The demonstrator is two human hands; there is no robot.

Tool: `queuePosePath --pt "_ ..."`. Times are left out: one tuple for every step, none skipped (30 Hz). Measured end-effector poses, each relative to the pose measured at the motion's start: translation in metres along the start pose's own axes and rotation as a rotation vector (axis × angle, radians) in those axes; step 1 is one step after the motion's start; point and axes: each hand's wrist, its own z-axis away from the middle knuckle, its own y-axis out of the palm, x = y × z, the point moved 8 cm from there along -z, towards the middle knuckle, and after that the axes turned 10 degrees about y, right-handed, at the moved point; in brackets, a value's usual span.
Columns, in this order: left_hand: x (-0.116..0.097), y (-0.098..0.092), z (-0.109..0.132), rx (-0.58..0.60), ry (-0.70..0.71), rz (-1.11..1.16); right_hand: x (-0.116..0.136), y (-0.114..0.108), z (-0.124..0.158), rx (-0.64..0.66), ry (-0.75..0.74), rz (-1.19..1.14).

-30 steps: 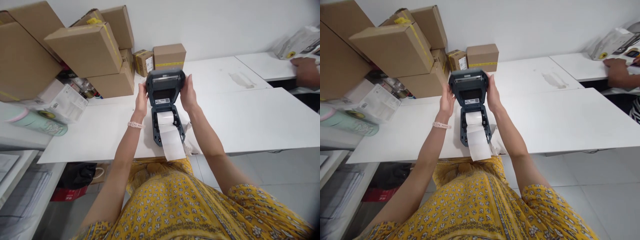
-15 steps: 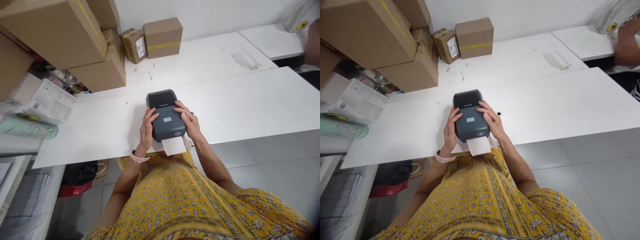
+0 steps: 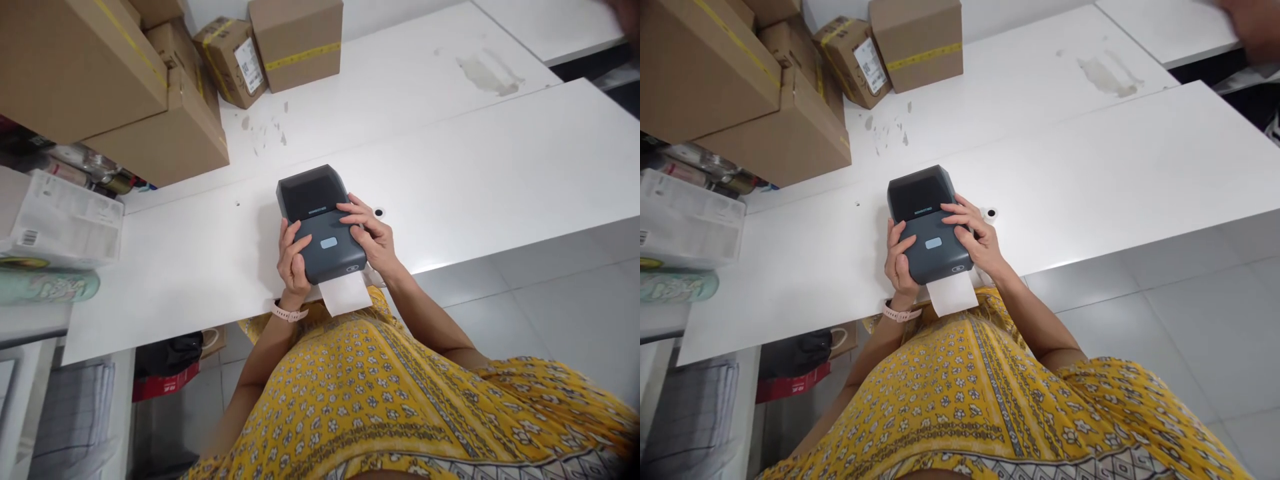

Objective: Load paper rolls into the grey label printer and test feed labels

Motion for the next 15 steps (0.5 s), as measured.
queuePosePath --pt "0.001 0.0 -0.001 -0.008 0.016 -0.009 -0.001 -0.001 -0.001 -0.007 -0.023 -0.026" --pt "0.0 0.001 -0.001 -0.007 0.027 -0.02 -0.002 -0.001 -0.001 -0.011 -0.045 -0.047" --pt "0.0 0.001 0.0 -0.006 0.029 -0.03 -0.003 -0.002 -0.002 -0.014 -0.065 -0.063" --pt "-0.003 -0.001 0.004 -0.023 0.021 -0.035 -0.003 -0.003 -0.002 -0.016 -0.083 -0.075" --pt "-0.006 -0.006 0.01 -0.071 0.003 -0.038 -0.002 -0.003 -0.002 -0.018 -0.099 -0.084" --pt "-0.01 -0.014 0.019 -0.145 -0.033 -0.045 -0.001 -0.003 -0.001 -0.016 -0.111 -0.089" --pt "-0.014 -0.026 0.031 -0.265 -0.08 -0.049 0.0 -0.002 -0.001 -0.012 -0.116 -0.089" --pt "-0.02 -0.037 0.046 -0.372 -0.114 -0.053 0.001 -0.002 -0.001 -0.008 -0.118 -0.088" --pt "-0.026 -0.044 0.059 -0.422 -0.15 -0.064 0.002 -0.001 -0.001 -0.007 -0.119 -0.087" --pt "-0.027 -0.042 0.068 -0.362 -0.228 -0.022 0.003 -0.001 0.0 -0.006 -0.12 -0.089" --pt "-0.022 -0.031 0.077 -0.217 -0.362 0.08 0.004 -0.001 0.0 -0.006 -0.123 -0.094" --pt "-0.016 -0.015 0.087 -0.058 -0.532 0.2 0.004 -0.001 0.0 -0.008 -0.129 -0.102" --pt "-0.012 0.001 0.098 0.093 -0.697 0.32 0.004 -0.001 0.0 -0.01 -0.136 -0.111" --pt "-0.011 0.016 0.106 0.211 -0.834 0.42 0.004 -0.002 0.0 -0.013 -0.142 -0.12" --pt "-0.011 0.027 0.11 0.272 -0.938 0.49 0.003 -0.002 -0.001 -0.014 -0.145 -0.125"
